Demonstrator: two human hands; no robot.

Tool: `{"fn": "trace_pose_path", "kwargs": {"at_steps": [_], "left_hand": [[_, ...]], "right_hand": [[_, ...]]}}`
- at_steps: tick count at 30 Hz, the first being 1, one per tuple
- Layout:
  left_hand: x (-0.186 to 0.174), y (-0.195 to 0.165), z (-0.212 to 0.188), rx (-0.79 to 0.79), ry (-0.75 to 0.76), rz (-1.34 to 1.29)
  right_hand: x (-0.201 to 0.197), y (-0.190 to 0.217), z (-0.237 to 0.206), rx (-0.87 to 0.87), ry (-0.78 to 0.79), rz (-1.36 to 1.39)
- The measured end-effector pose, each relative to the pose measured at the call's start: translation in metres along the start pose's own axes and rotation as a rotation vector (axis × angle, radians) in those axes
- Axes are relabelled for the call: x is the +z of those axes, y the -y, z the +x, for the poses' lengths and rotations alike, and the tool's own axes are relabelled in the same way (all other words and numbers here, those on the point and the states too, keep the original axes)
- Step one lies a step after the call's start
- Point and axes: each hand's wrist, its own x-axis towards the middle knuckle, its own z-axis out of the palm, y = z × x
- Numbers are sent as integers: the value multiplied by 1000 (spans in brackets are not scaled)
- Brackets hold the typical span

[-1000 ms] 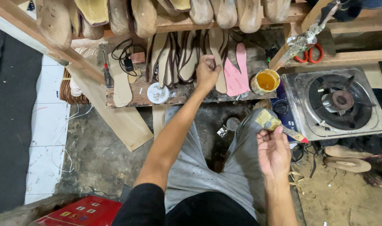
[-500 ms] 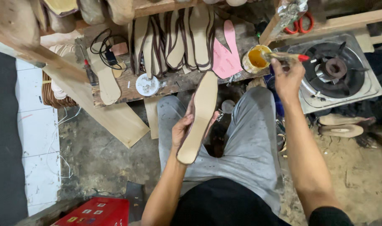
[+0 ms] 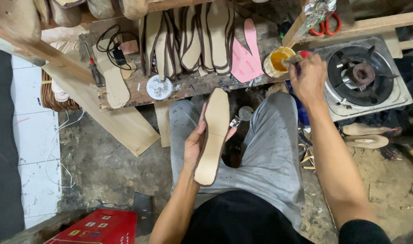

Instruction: The person sits on the floor and uses a brush to apply glue from a cup onto the underside of shoe insoles one at a time, coating the surface, then places each finished insole onto a wooden rack with other insoles.

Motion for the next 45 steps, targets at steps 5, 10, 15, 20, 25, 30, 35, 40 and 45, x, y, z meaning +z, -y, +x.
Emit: {"fn": "trace_pose_path", "kwargs": {"at_steps": [5, 10, 15, 20, 25, 30, 35, 40, 45], "left_hand": [[10, 13, 13, -21, 82, 23], [14, 20, 23, -69, 85, 112], [23, 31, 27, -109, 155, 179], [25, 32, 28, -103, 167, 255], [21, 32, 34, -59, 147, 132], [16, 23, 42, -19, 171, 87], [8, 20, 54, 167, 52, 126], [-2, 15, 68, 268, -113, 91], [0, 2, 72, 230, -34, 73]], "right_hand": [[-20, 28, -5, 52, 52, 19], [-50, 83, -21, 430, 62, 943], [-68, 122, -16, 336, -14, 1054], [-83, 150, -18, 226, 17, 928], [-97, 167, -32, -79, 74, 824], [-103, 189, -50, -146, 180, 927], [-104, 204, -72, -218, 173, 991], [-101, 207, -92, -356, 241, 1025], [-95, 210, -96, -371, 119, 1309]]}}
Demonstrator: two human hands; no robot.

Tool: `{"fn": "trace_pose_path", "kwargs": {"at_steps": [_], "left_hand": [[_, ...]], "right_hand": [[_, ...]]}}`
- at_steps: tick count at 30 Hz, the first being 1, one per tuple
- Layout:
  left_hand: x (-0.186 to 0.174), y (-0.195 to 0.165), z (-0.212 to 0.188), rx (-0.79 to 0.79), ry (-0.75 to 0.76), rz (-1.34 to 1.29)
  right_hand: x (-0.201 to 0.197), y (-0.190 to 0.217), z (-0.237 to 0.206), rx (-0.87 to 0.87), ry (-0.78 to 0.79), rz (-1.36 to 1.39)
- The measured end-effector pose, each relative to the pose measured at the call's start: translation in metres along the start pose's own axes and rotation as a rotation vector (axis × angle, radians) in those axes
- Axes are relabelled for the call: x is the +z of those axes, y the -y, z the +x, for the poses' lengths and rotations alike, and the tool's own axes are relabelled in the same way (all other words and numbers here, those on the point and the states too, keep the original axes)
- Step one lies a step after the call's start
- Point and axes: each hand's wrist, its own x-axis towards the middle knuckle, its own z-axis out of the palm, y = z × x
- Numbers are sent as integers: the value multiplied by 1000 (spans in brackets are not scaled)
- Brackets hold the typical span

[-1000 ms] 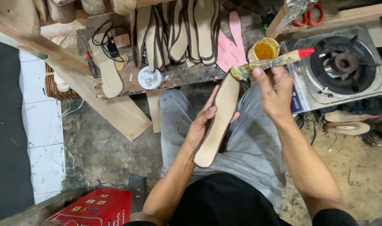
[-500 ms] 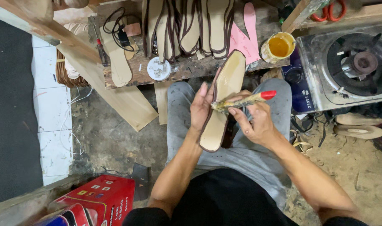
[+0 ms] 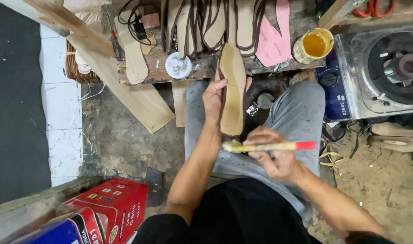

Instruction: The person sits on the floor and uses a brush to apply glue from a cup onto the underside of shoe insoles one at a time, coating the surface, then places each finished insole onto a wooden rack with other insoles.

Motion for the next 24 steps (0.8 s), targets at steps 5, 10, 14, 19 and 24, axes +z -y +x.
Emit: {"fn": "trace_pose_path", "kwargs": {"at_steps": [5, 10, 14, 19, 24], "left_hand": [[6, 0, -5, -102, 101, -2], [-16, 10, 8, 28, 18, -86], [-45, 11, 22, 13, -31, -223], [-44, -1, 32, -90, 80, 150], [-4, 2, -2, 151, 110, 238]], "right_hand": [[-34, -21, 22, 339, -138, -473], [-14, -20, 6, 150, -120, -417], [-1, -6, -12, 183, -73, -311], [-15, 2, -19, 344, -307, -50], [-42, -21, -14, 444, -722, 285]]}}
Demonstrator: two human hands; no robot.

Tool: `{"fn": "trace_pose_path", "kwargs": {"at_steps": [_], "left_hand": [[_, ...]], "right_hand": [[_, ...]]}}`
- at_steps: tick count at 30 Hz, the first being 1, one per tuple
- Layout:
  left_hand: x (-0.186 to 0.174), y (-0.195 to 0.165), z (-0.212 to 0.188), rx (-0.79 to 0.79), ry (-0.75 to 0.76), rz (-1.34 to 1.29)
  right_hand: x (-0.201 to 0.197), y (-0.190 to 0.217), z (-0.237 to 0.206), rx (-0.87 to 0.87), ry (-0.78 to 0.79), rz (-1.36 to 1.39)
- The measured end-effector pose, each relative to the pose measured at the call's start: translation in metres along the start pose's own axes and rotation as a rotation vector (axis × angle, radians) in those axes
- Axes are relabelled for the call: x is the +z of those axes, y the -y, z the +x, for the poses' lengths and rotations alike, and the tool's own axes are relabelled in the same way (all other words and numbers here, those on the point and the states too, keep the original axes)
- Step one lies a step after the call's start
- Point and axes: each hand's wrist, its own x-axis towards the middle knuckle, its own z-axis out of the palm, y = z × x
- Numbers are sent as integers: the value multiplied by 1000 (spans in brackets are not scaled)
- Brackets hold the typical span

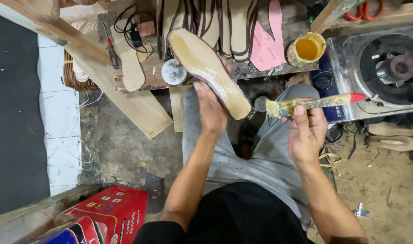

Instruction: The person sits on the floor and uses a brush to apply glue from a cup onto the underside of shoe insoles one at a time, coating the surface, then places each finished insole onto a wooden rack with other insoles.

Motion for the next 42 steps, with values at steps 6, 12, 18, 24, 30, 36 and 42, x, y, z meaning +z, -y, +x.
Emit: {"fn": "trace_pose_path", "kwargs": {"at_steps": [6, 12, 18, 24, 30, 36, 42], "left_hand": [[21, -51, -41, -221, 225, -529], [24, -48, -56, -445, -48, -526], [32, -31, -69, -435, 191, -293], [45, -19, -61, -324, 195, -112], [48, -8, -50, -328, 111, -188], [28, 1, -41, -290, 290, -465], [18, -8, -27, -333, 30, -347]], "right_hand": [[-8, 1, 9, 6, -35, 18], [3, -3, 24, -65, 19, -240], [22, 6, 46, -216, 91, -565], [46, 17, 32, -381, 205, -722], [54, 16, -1, -488, 420, -678], [49, 19, -12, -539, 653, -645], [29, 23, -11, -584, 899, -537]]}}
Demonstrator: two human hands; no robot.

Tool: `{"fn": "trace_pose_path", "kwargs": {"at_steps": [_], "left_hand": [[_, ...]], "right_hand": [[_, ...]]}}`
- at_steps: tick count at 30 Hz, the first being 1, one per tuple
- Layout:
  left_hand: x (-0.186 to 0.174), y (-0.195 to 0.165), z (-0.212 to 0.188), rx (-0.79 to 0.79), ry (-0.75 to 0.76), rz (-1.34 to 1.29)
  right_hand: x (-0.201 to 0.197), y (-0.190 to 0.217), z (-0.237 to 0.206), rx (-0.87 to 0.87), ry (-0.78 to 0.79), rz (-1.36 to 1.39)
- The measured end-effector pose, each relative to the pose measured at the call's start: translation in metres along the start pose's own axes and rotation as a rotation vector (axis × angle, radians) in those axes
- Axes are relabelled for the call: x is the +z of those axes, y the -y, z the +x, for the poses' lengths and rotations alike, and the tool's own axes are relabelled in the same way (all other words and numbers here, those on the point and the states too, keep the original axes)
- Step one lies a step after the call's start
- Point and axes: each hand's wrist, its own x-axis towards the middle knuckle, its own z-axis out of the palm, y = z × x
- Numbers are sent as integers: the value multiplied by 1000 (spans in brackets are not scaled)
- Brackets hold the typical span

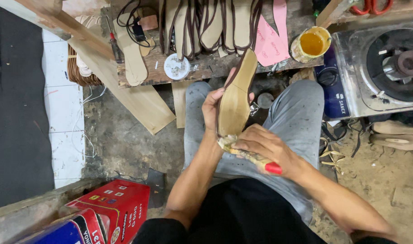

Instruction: The person sits on the floor and uses a brush to apply glue from a cup onto the underside of shoe insoles one at a time, coating the surface, then places each finished insole onto a wooden rack with other insoles.

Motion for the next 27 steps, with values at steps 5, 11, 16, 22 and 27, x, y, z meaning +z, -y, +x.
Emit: {"fn": "trace_pose_path", "kwargs": {"at_steps": [5, 11, 16, 22, 27], "left_hand": [[16, 3, -7, -67, 143, -50], [12, -2, 6, 46, 136, 51], [-4, -11, 17, 214, -28, 75], [9, -2, 25, 631, -159, -42], [18, -5, 18, 407, -121, 230]], "right_hand": [[-8, -22, 6, 245, -354, -295], [12, -6, 7, 209, -265, -227], [17, 7, -3, 198, -319, -25], [38, 14, -6, 308, -422, -270], [28, 8, -16, 501, -816, 463]]}}
